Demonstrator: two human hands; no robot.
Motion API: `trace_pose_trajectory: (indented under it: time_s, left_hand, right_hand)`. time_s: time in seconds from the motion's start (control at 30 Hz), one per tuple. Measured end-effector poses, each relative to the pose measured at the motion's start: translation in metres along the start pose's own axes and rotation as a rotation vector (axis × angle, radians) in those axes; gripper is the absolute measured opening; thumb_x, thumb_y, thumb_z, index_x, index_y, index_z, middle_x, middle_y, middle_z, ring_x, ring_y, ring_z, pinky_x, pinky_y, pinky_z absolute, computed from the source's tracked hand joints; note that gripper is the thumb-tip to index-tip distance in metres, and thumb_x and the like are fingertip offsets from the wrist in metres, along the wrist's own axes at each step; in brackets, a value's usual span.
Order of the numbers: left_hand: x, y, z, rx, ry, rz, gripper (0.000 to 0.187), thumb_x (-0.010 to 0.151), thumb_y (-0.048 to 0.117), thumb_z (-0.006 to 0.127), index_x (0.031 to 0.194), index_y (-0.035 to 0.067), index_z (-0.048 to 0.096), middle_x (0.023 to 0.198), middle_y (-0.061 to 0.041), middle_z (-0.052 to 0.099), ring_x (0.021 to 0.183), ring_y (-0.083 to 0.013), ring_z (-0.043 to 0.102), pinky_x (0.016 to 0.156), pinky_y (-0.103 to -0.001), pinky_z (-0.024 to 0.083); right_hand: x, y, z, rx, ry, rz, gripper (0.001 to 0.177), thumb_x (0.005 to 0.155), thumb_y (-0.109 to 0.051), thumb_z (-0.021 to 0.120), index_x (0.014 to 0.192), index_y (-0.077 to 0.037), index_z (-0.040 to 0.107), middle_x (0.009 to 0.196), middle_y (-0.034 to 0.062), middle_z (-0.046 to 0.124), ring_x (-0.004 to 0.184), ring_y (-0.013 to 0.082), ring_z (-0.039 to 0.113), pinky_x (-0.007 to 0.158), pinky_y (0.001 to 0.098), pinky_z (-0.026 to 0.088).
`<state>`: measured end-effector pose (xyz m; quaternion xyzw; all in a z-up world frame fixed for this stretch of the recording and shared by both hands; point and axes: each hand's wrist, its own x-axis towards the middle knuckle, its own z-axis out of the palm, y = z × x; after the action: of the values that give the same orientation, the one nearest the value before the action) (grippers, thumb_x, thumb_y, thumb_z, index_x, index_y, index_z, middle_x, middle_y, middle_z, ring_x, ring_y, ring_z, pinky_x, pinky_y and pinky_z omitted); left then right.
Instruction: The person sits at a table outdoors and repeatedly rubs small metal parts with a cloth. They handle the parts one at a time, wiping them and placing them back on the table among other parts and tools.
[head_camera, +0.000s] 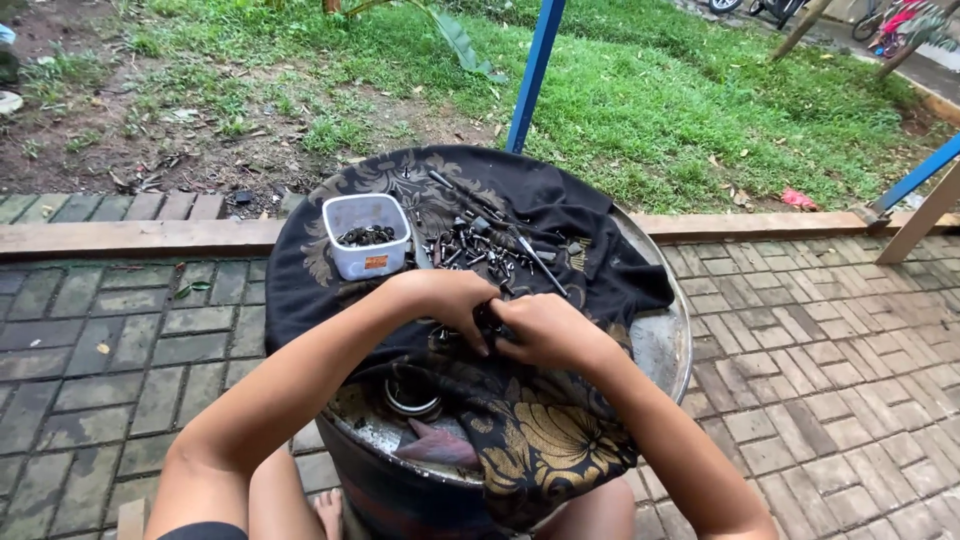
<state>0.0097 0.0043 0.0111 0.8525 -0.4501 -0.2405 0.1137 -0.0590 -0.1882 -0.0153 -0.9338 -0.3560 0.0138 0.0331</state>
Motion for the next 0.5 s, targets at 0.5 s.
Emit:
trace_pose_trajectory:
  time_s: [0.5]
  left_hand:
    - [0.0010,0.0026,0.0006,0.025,-0.007,-0.007,0.070,0.068,0.057,0.086,0.114,0.007,0.068,0.111,-0.013,0.075,0.109,-0.0338,0.070,0.090,-0.045,0.058]
  right_hand:
    - [-0.0041,0.0083,0.0050,0.063,-0.007,-0.002,0.035,0.085,-0.019,0.066,0.117,-0.008,0.056,0.094,0.0142,0.074,0.086,0.0446,0.070,0.067,0.0595,0.057]
